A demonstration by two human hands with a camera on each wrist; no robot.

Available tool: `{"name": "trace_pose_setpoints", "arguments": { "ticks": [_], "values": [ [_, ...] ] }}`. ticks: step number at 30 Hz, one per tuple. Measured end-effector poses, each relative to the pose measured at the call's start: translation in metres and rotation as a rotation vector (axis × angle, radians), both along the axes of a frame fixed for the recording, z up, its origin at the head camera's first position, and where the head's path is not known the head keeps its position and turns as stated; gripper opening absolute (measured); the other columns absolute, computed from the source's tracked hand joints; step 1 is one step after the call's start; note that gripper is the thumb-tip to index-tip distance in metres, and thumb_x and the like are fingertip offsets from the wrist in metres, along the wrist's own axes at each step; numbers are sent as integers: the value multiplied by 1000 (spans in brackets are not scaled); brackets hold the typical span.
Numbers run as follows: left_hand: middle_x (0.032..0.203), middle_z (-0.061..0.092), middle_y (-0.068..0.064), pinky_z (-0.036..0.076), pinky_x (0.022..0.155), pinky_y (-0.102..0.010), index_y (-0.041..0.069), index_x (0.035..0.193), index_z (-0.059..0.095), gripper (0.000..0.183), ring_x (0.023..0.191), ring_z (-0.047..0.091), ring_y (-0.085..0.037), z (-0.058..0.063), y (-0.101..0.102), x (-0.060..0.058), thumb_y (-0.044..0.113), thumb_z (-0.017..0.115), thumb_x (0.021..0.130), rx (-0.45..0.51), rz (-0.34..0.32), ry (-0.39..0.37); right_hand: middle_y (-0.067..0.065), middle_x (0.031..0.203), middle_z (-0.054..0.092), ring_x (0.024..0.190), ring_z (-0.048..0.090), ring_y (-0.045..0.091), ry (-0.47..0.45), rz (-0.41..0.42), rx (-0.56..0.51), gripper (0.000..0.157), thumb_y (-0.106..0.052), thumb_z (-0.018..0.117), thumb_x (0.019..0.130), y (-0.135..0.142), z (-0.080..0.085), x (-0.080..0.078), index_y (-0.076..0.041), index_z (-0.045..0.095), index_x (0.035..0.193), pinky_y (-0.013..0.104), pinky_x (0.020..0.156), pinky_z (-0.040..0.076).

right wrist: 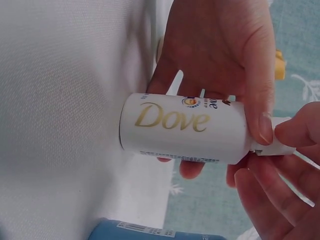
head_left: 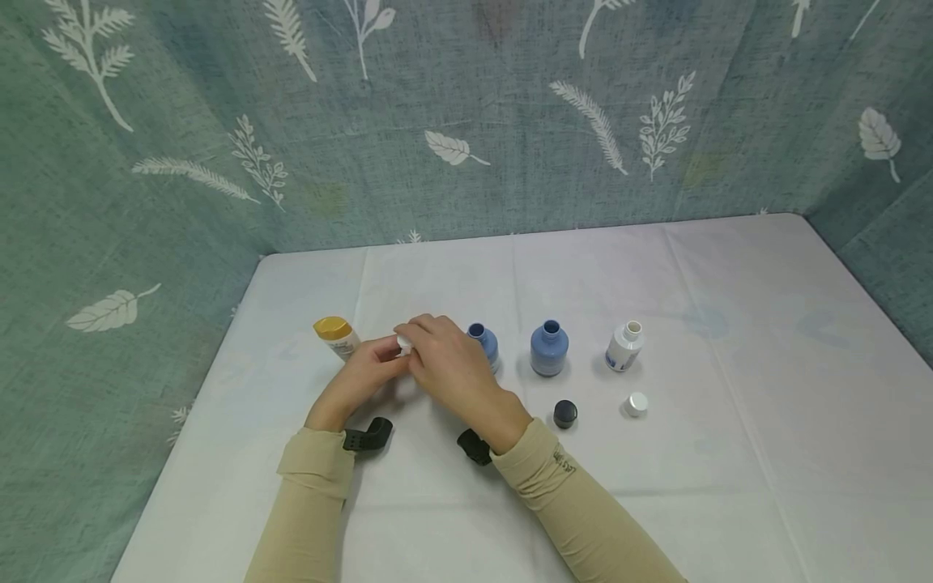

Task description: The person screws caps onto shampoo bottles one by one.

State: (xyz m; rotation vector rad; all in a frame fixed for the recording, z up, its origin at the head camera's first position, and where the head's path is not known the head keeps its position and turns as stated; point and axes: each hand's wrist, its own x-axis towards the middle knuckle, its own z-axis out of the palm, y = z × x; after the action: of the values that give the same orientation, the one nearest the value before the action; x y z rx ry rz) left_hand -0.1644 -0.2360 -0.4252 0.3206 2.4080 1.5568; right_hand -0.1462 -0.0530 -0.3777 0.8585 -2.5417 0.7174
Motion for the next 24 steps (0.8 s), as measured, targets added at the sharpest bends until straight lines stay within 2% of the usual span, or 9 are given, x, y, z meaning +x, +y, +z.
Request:
{"name": "trace_pose_setpoints", "arguments": {
  "ticks": [5, 12, 19, 24],
  "values": [
    [119, 55, 0, 32, 93, -41, 17, 115, 59, 35, 112, 44, -17, 1, 0, 0, 34, 60, 84, -7, -22, 13, -6, 103, 58, 88, 52, 10, -2, -3, -29, 27, -10, 57, 82, 1, -1, 0, -16, 61, 108, 22, 66, 44],
    [122, 53, 1, 30, 96, -42, 18, 117, 58, 36, 117, 41, -16, 1, 0, -1, 32, 60, 84, -5, -10, -7, -4, 102, 56, 90, 52, 10, -23, -7, -27, 28, -16, 59, 83, 2, 0, 0, -15, 59, 111, 23, 68, 44],
    [112, 58, -1, 34, 88, -40, 15, 108, 62, 30, 104, 46, -18, 0, 0, -1, 35, 60, 84, -23, -6, 5, -5, 103, 56, 90, 51, 11, 1, -5, 10, 30, -14, 55, 82, 1, 0, 0, -18, 61, 111, 22, 65, 44],
    [116, 56, -1, 33, 89, -39, 16, 111, 61, 34, 107, 45, -17, -1, -1, -1, 36, 59, 84, -30, -17, 15, -6, 102, 58, 89, 51, 11, 9, -4, -2, 27, -13, 56, 82, 1, 1, 0, -17, 62, 108, 22, 66, 44]
  ]
}}
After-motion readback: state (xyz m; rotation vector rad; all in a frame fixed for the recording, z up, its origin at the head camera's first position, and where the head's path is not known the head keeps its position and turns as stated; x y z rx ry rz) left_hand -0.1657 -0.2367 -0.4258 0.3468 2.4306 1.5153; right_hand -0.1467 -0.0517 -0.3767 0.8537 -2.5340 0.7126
